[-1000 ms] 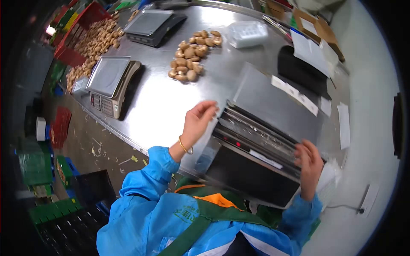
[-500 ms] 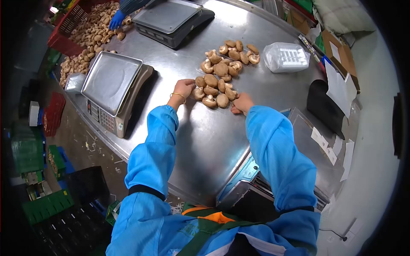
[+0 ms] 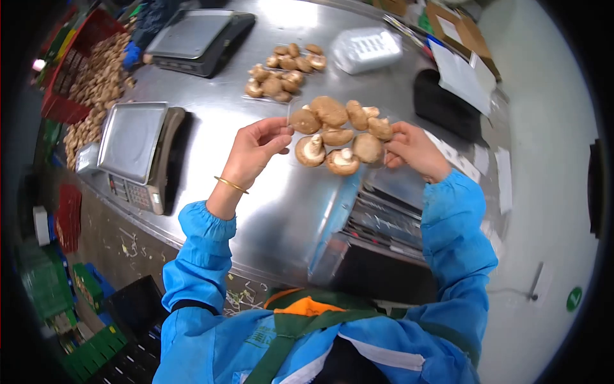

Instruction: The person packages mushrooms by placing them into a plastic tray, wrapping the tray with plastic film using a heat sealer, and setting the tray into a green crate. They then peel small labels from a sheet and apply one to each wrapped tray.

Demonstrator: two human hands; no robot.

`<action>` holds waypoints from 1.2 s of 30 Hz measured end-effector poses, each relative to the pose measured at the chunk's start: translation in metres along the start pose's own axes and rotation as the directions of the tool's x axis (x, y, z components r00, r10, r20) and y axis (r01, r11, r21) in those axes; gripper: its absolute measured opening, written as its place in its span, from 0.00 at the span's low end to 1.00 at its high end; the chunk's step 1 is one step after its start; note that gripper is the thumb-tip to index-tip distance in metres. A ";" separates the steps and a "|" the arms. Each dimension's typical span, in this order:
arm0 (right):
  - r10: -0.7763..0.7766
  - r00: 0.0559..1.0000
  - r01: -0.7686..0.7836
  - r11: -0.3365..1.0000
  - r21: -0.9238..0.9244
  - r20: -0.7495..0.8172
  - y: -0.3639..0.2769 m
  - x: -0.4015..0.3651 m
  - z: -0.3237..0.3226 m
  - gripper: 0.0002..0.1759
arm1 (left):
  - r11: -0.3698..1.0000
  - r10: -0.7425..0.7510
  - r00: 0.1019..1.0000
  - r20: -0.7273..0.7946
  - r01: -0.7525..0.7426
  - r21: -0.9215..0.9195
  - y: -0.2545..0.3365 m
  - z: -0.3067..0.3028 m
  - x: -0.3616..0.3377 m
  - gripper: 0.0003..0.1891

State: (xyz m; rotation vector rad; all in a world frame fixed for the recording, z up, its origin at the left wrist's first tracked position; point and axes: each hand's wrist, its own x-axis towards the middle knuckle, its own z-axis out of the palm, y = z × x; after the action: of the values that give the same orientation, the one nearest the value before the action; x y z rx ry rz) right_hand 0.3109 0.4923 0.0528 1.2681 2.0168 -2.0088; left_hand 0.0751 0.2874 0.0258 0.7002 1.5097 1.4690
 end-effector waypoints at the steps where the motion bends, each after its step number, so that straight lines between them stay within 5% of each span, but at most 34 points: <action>1: -0.012 0.998 0.011 1.000 -0.006 -0.056 0.011 -0.023 -0.016 0.17 | 0.999 0.029 0.999 0.040 -0.030 0.020 -0.001 0.024 -0.001 0.16; 7: 0.114 0.951 -0.113 0.993 0.020 -0.289 0.101 -0.112 -0.101 0.15 | 0.986 0.034 0.957 0.289 -0.079 0.146 -0.045 0.161 0.020 0.16; 12: 0.070 0.923 -0.046 0.996 0.074 -0.378 0.150 -0.141 -0.121 0.16 | 0.954 0.074 0.930 0.359 -0.171 0.248 -0.062 0.210 0.024 0.15; 14: -0.014 0.869 -0.029 0.996 -0.080 -0.495 0.167 -0.153 -0.121 0.15 | 0.877 0.132 0.923 0.362 -0.279 0.391 -0.064 0.205 0.015 0.14; 15: -0.280 0.774 0.102 0.940 -0.325 -0.568 0.180 -0.166 -0.118 0.11 | 0.839 0.234 0.916 0.325 -0.360 0.409 -0.056 0.200 0.001 0.12; 16: -0.280 0.772 0.104 0.941 -0.321 -0.570 0.191 -0.185 -0.115 0.11 | 0.742 0.273 0.917 0.291 -0.393 0.542 -0.046 0.192 -0.014 0.12; 18: -0.478 0.568 -0.185 0.719 -0.669 -0.670 0.186 -0.228 -0.094 0.12 | 0.576 0.321 0.925 0.202 -0.360 0.733 -0.028 0.174 -0.044 0.10; 20: -0.422 0.585 -0.213 0.744 -0.633 -0.693 0.204 -0.238 -0.077 0.13 | 0.414 0.100 0.988 0.114 -0.146 0.898 -0.015 0.169 -0.068 0.10; 21: -0.361 0.602 -0.247 0.765 -0.596 -0.712 0.210 -0.237 -0.069 0.15 | 0.415 0.107 0.984 0.144 -0.176 0.893 -0.023 0.172 -0.071 0.10; 22: -0.455 0.551 -0.165 0.762 -0.626 -0.700 0.210 -0.229 -0.059 0.12 | 0.417 0.115 0.978 0.172 -0.205 0.885 -0.037 0.175 -0.073 0.11; 24: -0.107 0.645 0.013 0.991 -0.130 -0.756 0.206 -0.210 -0.053 0.09 | 0.511 0.153 0.966 0.211 -0.260 0.819 -0.046 0.180 -0.071 0.12; 25: -0.083 0.709 0.170 0.984 0.055 -0.700 0.212 -0.209 -0.056 0.05 | 0.732 0.074 0.981 0.177 -0.174 0.659 -0.047 0.177 -0.073 0.15; 26: -0.093 0.706 0.181 0.982 0.052 -0.703 0.206 -0.214 -0.059 0.05 | 0.892 -0.008 0.986 0.169 -0.070 0.447 -0.041 0.177 -0.075 0.19; 28: -0.036 0.784 0.328 0.872 0.364 -0.620 0.194 -0.242 -0.056 0.04 | 0.935 -0.076 0.984 0.160 0.015 0.354 -0.027 0.168 -0.098 0.27; 29: 0.038 0.846 0.276 0.823 0.497 -0.533 0.196 -0.251 -0.056 0.04 | 0.945 -0.188 0.966 0.178 0.129 0.299 -0.025 0.160 -0.109 0.27; 30: 0.039 0.847 0.275 0.822 0.498 -0.531 0.194 -0.259 -0.055 0.04 | 0.937 -0.299 0.933 0.202 0.247 0.247 -0.024 0.153 -0.118 0.27; 32: -0.022 0.933 0.311 0.555 0.771 -0.360 0.179 -0.273 -0.058 0.05 | 0.779 -0.540 0.709 0.454 0.625 -0.051 -0.018 0.144 -0.126 0.26; 33: -0.065 0.917 0.356 0.582 0.732 -0.395 0.166 -0.277 -0.060 0.07 | 0.685 -0.546 0.634 0.548 0.714 -0.143 -0.007 0.148 -0.128 0.17; 34: -0.070 0.915 0.360 0.582 0.729 -0.396 0.153 -0.279 -0.064 0.07 | 0.689 -0.542 0.636 0.549 0.711 -0.143 0.006 0.151 -0.122 0.17; 36: -0.420 0.779 0.624 0.452 0.638 -0.465 0.128 -0.277 -0.076 0.06 | 0.768 -0.217 0.645 0.733 0.577 -0.279 0.033 0.157 -0.104 0.08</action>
State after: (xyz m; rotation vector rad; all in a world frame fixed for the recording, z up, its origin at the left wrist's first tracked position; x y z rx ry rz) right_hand 0.6042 0.3943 0.1097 1.0184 1.8076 -3.4780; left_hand 0.2525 0.2756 0.0950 0.4373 0.6134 1.0019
